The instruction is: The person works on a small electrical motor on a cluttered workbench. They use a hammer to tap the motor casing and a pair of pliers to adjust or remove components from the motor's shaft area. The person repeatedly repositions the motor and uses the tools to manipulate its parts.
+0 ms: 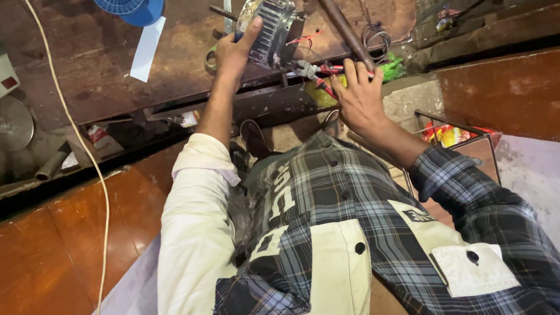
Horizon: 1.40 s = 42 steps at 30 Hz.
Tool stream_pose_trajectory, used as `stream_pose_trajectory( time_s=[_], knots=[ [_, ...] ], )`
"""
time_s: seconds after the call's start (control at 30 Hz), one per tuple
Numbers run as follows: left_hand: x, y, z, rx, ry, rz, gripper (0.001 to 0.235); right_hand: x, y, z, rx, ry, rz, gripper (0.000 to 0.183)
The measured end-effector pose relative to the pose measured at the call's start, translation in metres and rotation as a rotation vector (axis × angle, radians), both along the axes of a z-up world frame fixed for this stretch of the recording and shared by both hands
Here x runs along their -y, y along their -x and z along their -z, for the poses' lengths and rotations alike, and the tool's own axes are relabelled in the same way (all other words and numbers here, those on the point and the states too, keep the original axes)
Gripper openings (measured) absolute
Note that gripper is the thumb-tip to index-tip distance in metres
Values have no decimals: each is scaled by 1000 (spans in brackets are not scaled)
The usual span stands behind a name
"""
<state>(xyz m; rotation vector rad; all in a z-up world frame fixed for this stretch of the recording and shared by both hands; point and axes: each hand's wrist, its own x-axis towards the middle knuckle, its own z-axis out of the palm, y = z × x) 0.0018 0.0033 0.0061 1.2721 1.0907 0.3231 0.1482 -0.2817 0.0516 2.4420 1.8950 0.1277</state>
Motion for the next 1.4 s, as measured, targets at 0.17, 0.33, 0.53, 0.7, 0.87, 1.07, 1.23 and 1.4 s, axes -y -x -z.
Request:
stream_pose_trajectory(
  time_s=[0.17,0.33,0.53,0.7,0.87,1.07,1.23,1.4],
  knots=[
    [2,-1,-2,-13,-9,4,71,1,-7,8,-481,222,141,50],
    [0,-3,-5,-68,-67,18,72,-10,-27,29,-1685,425,580,57],
    [-3,-4,-8,-5,-51,26,72,-4,-6,19,-583,292,210,66],
    [1,-2,-2,-88,-47,31,73,3,6,5,7,46,54,55],
    [-4,-5,-8,-34,-29,36,74,-4,3,-3,-118,150,77,40],
    [-3,-2,-6,-9,-44,50,74,-9,-10,6,-522,281,138,54],
    [-1,-2,-4,8,-20,42,72,-16,-42,29,-1772,509,667,60],
    [-5,-3,-14,-34,-19,112,70,-12,-35,31,-1651,484,600,62]
  ],
)
